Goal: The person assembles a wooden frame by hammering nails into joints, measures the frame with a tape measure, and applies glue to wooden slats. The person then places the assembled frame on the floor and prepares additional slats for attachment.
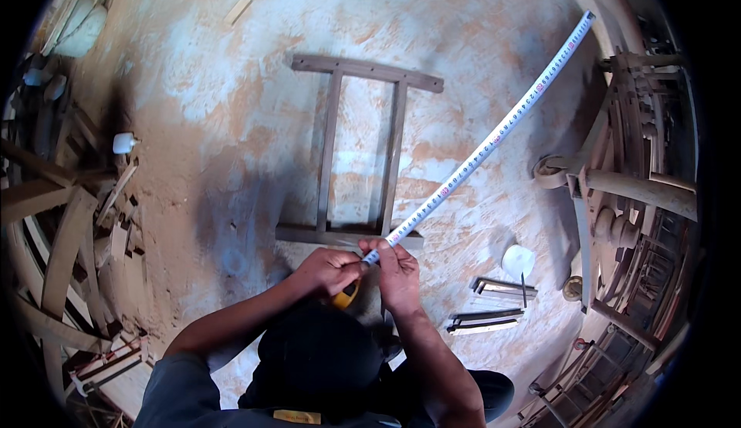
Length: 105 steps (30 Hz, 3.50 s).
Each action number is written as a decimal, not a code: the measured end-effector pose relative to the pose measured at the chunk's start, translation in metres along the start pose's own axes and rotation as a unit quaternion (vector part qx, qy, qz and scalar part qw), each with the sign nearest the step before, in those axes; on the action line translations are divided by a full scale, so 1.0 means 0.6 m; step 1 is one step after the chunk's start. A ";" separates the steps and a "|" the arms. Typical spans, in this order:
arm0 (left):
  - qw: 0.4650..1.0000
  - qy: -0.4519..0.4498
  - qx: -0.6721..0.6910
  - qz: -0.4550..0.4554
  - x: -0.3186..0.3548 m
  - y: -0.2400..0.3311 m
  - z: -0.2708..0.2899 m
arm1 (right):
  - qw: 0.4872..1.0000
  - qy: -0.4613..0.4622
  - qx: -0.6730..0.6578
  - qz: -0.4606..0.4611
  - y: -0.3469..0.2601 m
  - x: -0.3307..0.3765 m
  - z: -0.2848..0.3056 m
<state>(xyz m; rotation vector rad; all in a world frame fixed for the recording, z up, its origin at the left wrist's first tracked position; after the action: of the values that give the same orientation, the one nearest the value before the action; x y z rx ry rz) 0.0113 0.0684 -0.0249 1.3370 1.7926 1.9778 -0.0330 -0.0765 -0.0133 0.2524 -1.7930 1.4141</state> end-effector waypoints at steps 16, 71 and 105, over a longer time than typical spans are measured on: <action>0.844 0.295 -0.436 0.099 -0.289 0.064 0.238 | 0.996 0.042 -0.058 0.047 -0.042 0.138 0.180; 0.862 0.383 -0.084 -0.321 -0.107 0.329 0.063 | 0.989 -0.012 -0.055 0.139 -0.081 0.211 0.245; 0.850 0.328 -0.151 -0.384 -0.109 0.304 0.059 | 0.991 0.027 -0.056 0.117 -0.054 0.197 0.236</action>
<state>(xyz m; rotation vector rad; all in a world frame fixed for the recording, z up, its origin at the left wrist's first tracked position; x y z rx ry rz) 0.1527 0.0030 0.0956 -0.2225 1.7027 2.1582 -0.1564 -0.1753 0.0873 -0.0559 -1.8978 1.4589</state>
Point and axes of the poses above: each hand's wrist, its own x-axis away from the middle knuckle, its own z-axis out of the back of the hand, y = z × x, the point moved 3 cm from there along -x, towards the middle knuckle, and after that the axes turned 4 degrees about y, right-handed, at the moved point
